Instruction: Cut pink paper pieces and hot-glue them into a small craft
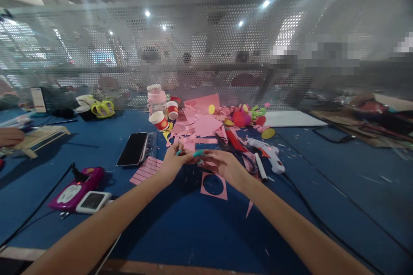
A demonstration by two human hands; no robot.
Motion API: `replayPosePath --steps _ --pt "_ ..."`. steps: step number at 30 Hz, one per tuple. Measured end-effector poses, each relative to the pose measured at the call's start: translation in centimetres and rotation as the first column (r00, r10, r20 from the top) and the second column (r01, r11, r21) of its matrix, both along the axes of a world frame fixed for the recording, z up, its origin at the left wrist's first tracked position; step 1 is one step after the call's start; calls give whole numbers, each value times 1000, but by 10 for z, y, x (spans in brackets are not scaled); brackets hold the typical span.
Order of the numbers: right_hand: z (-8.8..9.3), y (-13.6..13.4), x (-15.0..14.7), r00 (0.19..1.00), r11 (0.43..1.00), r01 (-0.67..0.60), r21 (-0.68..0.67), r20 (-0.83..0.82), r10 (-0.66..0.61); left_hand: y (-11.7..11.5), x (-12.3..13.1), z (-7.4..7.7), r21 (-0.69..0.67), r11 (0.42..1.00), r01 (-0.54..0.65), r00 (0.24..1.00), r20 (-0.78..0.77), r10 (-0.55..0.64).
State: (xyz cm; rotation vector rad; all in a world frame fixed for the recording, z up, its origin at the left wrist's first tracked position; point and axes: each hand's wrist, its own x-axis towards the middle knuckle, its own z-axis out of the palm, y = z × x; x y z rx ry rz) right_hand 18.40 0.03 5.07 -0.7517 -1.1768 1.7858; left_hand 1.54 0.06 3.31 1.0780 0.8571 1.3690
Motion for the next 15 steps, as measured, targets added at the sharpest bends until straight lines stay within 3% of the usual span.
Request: replayPosePath --steps 3,6,9,12,15 --pt "6 4 11 1000 998 23 58 -16 -22 -2 1 2 -14 999 39 999 1 -39" --pt "10 11 24 975 968 217 123 24 -222 -4 2 4 -34 990 139 990 3 -139" --pt "11 17 33 918 888 363 282 58 -393 -6 3 2 -52 973 226 973 -24 -227" --pt "10 20 34 890 839 374 396 100 -444 -7 4 0 -46 960 275 959 -63 -277" --pt "10 17 27 904 883 342 322 144 -402 -9 5 1 -47 954 297 949 -98 -300"
